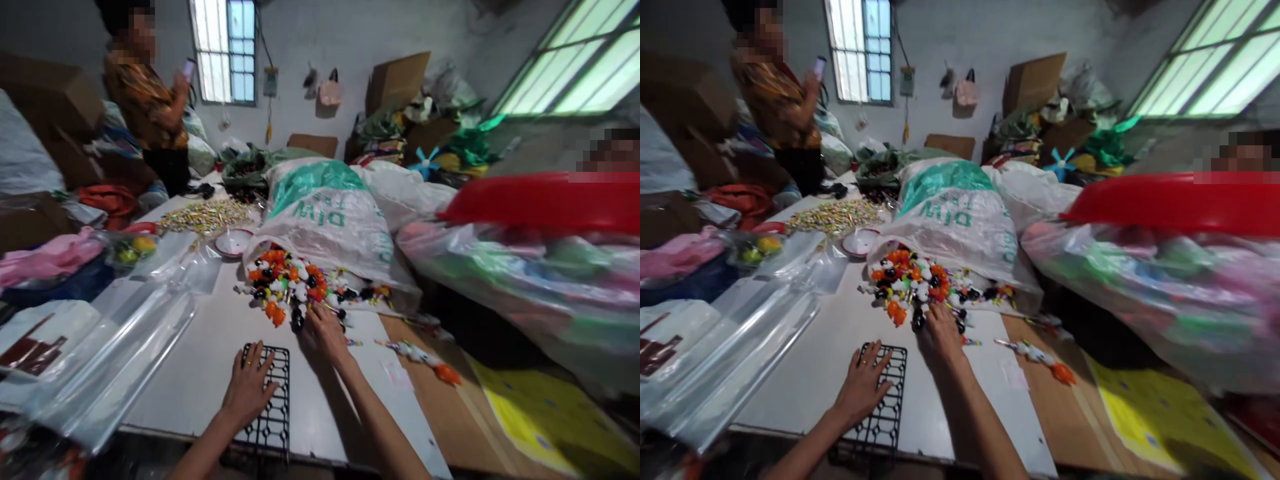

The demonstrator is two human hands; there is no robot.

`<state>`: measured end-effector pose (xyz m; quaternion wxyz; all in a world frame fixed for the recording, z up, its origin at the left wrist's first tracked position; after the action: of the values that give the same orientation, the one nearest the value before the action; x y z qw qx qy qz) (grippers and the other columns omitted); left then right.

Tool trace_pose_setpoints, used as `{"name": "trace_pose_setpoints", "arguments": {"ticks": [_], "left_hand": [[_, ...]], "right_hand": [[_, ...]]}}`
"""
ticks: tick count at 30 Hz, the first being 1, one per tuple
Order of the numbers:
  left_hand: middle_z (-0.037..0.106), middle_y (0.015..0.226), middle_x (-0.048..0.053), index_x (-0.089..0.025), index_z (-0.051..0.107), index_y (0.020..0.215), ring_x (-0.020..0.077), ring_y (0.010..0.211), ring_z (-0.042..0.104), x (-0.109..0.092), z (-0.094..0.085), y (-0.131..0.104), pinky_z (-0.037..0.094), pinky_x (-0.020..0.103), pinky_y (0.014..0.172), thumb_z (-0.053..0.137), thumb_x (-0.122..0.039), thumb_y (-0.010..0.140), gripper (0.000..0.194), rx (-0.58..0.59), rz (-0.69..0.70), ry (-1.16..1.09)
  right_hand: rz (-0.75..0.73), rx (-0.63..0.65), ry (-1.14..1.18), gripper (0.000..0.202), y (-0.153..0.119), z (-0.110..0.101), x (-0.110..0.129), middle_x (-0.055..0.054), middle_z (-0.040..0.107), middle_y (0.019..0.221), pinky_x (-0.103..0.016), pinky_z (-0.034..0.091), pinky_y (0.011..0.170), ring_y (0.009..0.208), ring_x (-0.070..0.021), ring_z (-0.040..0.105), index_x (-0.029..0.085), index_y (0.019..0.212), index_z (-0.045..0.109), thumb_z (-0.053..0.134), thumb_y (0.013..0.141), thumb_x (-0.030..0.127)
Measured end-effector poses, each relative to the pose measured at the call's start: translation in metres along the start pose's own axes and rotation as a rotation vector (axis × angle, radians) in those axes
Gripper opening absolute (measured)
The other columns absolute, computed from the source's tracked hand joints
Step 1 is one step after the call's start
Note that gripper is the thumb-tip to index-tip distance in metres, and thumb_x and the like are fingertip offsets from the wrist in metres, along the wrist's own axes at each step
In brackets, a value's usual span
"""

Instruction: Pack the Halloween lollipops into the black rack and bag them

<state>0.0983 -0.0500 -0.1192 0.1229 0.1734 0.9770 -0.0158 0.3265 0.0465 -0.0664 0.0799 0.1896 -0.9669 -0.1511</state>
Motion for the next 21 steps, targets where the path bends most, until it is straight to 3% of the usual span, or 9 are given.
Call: {"name": "trace_pose_setpoints", "arguments": {"ticks": [4,6,8,11,14,17,21], "left_hand": [[0.043,0.154,0.015,-0.024,0.058,0.138,0.034,0.142,0.042,0.008,-0.005,0.003,0.033,0.059,0.114,0.056,-0.034,0.092,0.048,-0.192,0.032,0.012],[0.053,0.146,0.015,-0.02,0.061,0.132,0.0314,0.135,0.049,0.014,-0.025,0.023,0.038,0.053,0.112,0.052,-0.032,0.094,0.041,-0.313,0.062,-0.024],[0.063,0.133,0.014,-0.015,0.06,0.131,0.0262,0.126,0.056,0.015,-0.054,0.058,0.043,0.043,0.109,0.046,-0.028,0.097,0.039,-0.353,0.073,-0.077],[0.067,0.122,0.013,-0.014,0.059,0.128,0.022,0.115,0.062,0.003,-0.085,0.128,0.046,0.034,0.103,0.044,-0.021,0.097,0.034,-0.189,0.014,-0.101],[0.066,0.123,0.014,-0.014,0.056,0.128,0.0246,0.114,0.064,-0.02,-0.088,0.186,0.049,0.034,0.097,0.05,-0.019,0.094,0.035,-0.055,-0.036,-0.101],[0.064,0.121,0.02,-0.01,0.054,0.128,0.0295,0.109,0.066,-0.038,-0.075,0.217,0.051,0.038,0.091,0.049,-0.01,0.09,0.038,-0.024,-0.112,-0.114],[0.068,0.114,0.021,-0.01,0.055,0.126,0.0306,0.109,0.067,-0.043,-0.068,0.23,0.051,0.04,0.09,0.044,-0.001,0.086,0.042,-0.02,-0.167,-0.145]], "right_hand": [[-0.03,0.012,0.105,0.023,-0.026,0.008,0.038,-0.013,0.066,0.114,-0.038,0.051,0.09,0.105,-0.0264,0.059,0.018,0.106,0.069,0.051,0.092,0.015],[0.019,-0.017,0.226,0.023,-0.039,0.009,0.049,-0.013,0.065,0.116,-0.038,0.052,0.089,0.105,-0.0249,0.06,0.019,0.111,0.066,0.05,0.095,0.019],[0.067,-0.052,0.358,0.029,-0.047,0.007,0.051,-0.013,0.06,0.127,-0.038,0.051,0.096,0.114,-0.0239,0.058,0.02,0.124,0.06,0.048,0.098,0.023],[0.1,-0.053,0.48,0.031,-0.045,0.004,0.041,-0.015,0.056,0.133,-0.038,0.05,0.101,0.12,-0.023,0.056,0.019,0.127,0.058,0.044,0.1,0.025],[0.184,-0.048,0.397,0.027,-0.035,0.005,0.027,-0.017,0.06,0.126,-0.042,0.051,0.099,0.116,-0.0257,0.057,0.016,0.114,0.065,0.044,0.099,0.024],[0.276,0.06,0.234,0.024,-0.026,0.006,0.012,-0.018,0.058,0.131,-0.042,0.049,0.099,0.117,-0.0276,0.054,0.014,0.111,0.067,0.049,0.094,0.019],[0.304,0.255,0.107,0.033,-0.01,0.003,-0.007,-0.018,0.056,0.133,-0.037,0.05,0.094,0.116,-0.0273,0.053,0.012,0.116,0.065,0.046,0.089,0.006]]}}
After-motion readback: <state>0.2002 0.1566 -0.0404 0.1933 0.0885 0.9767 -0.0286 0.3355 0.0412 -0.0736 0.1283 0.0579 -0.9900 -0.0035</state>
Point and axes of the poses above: each hand's wrist, its own y-axis towards the middle knuckle, its own z-axis out of the palm, x = y × z, the point moved 2 cm from there along y, towards the middle knuckle
